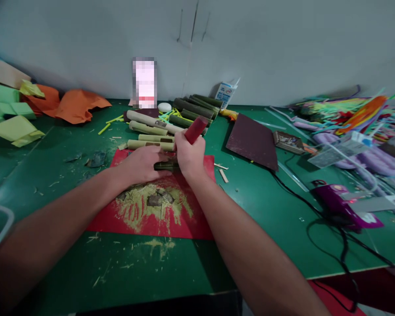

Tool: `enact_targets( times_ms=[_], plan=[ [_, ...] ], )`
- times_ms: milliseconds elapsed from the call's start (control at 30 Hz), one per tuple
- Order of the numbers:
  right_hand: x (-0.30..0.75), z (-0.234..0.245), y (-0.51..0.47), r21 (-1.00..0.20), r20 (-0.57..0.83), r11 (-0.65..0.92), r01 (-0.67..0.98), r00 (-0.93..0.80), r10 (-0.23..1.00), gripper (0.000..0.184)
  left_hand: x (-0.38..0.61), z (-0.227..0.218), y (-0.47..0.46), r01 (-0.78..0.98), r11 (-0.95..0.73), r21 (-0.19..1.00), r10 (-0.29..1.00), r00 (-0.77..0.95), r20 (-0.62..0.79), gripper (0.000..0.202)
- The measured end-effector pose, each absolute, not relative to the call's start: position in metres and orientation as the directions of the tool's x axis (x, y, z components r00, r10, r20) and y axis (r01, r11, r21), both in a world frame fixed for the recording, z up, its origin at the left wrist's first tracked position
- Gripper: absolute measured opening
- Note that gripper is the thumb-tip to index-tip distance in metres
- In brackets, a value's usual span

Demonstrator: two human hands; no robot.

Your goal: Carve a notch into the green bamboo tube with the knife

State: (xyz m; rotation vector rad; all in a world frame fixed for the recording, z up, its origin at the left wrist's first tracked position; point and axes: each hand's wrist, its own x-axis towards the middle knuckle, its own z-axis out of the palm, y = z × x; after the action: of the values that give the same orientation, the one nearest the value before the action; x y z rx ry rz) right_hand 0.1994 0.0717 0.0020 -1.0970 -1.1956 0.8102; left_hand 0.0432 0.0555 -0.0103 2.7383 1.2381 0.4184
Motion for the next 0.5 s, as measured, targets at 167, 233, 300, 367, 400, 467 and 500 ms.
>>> enact_targets(
  times_ms=[167,233,300,367,400,467,500],
  plan=[
    [0.2013,0.0,0.0735,-0.94,0.336,0.316,0.13,0.189,0.923,0.023,0.0439,-0.0084,0.0552,0.72,-0.655,0.229,0.756,0.628,0.186,0.045],
    [0.2016,-0.0006,0.0729,-0.938,0.334,0.31,0.154,0.172,0.927,0.023,0.0437,-0.0092,0.055,0.71,-0.662,0.239,0.749,0.628,0.208,0.046],
    [0.2014,-0.0012,0.0722,-0.934,0.338,0.311,0.179,0.147,0.93,0.023,0.0432,-0.011,0.0549,0.701,-0.67,0.245,0.742,0.626,0.238,0.045],
    [0.2006,-0.0017,0.072,-0.928,0.341,0.314,0.199,0.125,0.932,0.023,0.0426,-0.013,0.0551,0.69,-0.679,0.252,0.734,0.625,0.266,0.042],
    [0.2,-0.0018,0.0723,-0.928,0.34,0.313,0.203,0.119,0.933,0.023,0.0423,-0.0138,0.0553,0.686,-0.682,0.255,0.731,0.624,0.276,0.04],
    [0.1982,-0.0012,0.0728,-0.928,0.34,0.314,0.198,0.11,0.934,0.022,0.0419,-0.0143,0.0563,0.684,-0.681,0.263,0.732,0.622,0.277,0.039],
    [0.1973,-0.0004,0.0729,-0.93,0.339,0.316,0.189,0.105,0.935,0.021,0.0418,-0.0139,0.0569,0.685,-0.677,0.27,0.736,0.622,0.269,0.039]
  ],
)
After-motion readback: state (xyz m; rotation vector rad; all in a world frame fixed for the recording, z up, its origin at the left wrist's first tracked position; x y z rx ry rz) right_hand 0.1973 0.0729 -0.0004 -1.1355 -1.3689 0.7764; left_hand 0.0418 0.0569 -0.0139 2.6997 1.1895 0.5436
